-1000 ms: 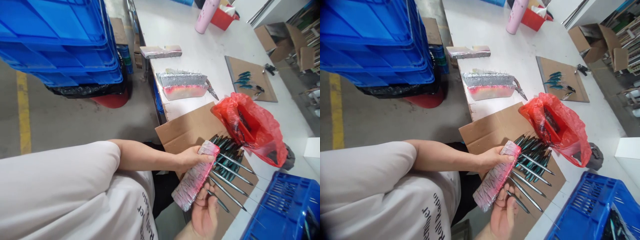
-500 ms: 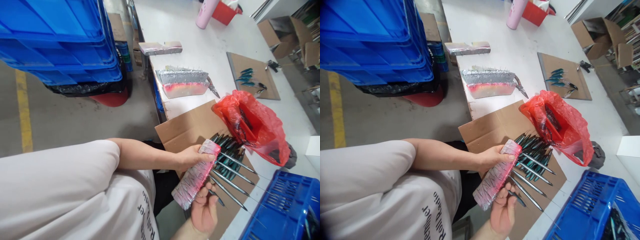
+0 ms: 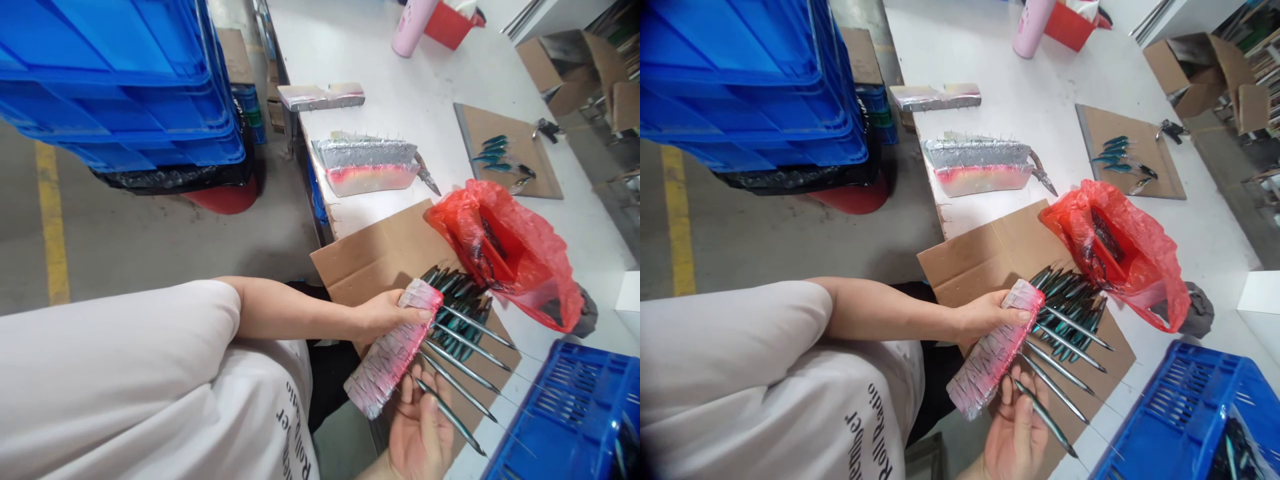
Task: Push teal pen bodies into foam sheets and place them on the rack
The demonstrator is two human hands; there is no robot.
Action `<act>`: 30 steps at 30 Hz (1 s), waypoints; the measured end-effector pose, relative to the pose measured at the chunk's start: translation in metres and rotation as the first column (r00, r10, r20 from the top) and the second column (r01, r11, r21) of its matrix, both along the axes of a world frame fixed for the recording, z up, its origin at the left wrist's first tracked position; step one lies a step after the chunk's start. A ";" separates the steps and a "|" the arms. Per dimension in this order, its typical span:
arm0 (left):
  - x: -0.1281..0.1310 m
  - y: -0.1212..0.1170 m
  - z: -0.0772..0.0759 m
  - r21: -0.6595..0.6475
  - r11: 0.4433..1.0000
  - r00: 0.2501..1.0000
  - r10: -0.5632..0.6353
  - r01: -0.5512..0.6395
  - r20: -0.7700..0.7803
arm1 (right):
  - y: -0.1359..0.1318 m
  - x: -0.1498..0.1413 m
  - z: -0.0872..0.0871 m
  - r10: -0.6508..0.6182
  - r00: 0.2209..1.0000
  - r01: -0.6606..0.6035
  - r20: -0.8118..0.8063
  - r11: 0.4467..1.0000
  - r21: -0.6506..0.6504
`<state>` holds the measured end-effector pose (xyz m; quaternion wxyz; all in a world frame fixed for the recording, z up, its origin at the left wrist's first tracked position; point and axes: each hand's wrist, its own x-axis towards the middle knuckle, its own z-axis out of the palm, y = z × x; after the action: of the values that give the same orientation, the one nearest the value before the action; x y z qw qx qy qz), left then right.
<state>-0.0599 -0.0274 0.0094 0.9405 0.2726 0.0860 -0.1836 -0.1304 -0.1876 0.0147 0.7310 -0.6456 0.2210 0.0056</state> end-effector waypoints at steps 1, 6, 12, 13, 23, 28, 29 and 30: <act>0.000 0.000 0.000 0.004 1.000 1.000 -0.002 0.002 -0.001 | 0.000 0.000 0.002 0.007 1.000 -0.007 0.000 1.000 -0.030; 0.000 -0.004 -0.005 -0.002 1.000 1.000 0.002 -0.002 -0.003 | 0.005 0.001 0.007 -0.021 0.999 0.016 -0.038 0.992 -0.123; 0.000 -0.008 -0.009 -0.019 0.998 0.999 0.052 -0.052 -0.004 | 0.017 0.004 0.008 -0.090 0.993 0.079 -0.074 0.987 -0.137; 0.000 -0.008 -0.009 -0.017 0.998 0.998 0.055 -0.056 -0.007 | 0.018 0.004 0.009 -0.093 0.993 0.084 -0.068 0.987 -0.135; -0.002 -0.007 -0.006 -0.030 0.996 0.996 0.089 -0.089 0.002 | 0.021 0.003 0.010 -0.070 0.993 0.058 -0.097 0.990 -0.128; -0.002 -0.006 -0.004 -0.043 0.996 0.996 0.085 -0.085 0.005 | 0.025 0.001 0.007 -0.104 0.993 0.095 -0.058 0.986 -0.138; -0.002 -0.006 -0.004 -0.044 0.995 0.996 0.085 -0.085 0.008 | 0.025 0.001 0.006 -0.103 0.993 0.094 -0.058 0.986 -0.135; -0.002 -0.006 -0.005 -0.045 0.995 0.996 0.088 -0.087 0.013 | 0.025 0.001 0.006 -0.102 0.993 0.094 -0.060 0.987 -0.133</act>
<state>-0.0620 -0.0332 0.0046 0.9541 0.2491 0.0867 -0.1419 -0.1296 -0.1623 0.0203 0.6791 -0.6795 0.2767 -0.0231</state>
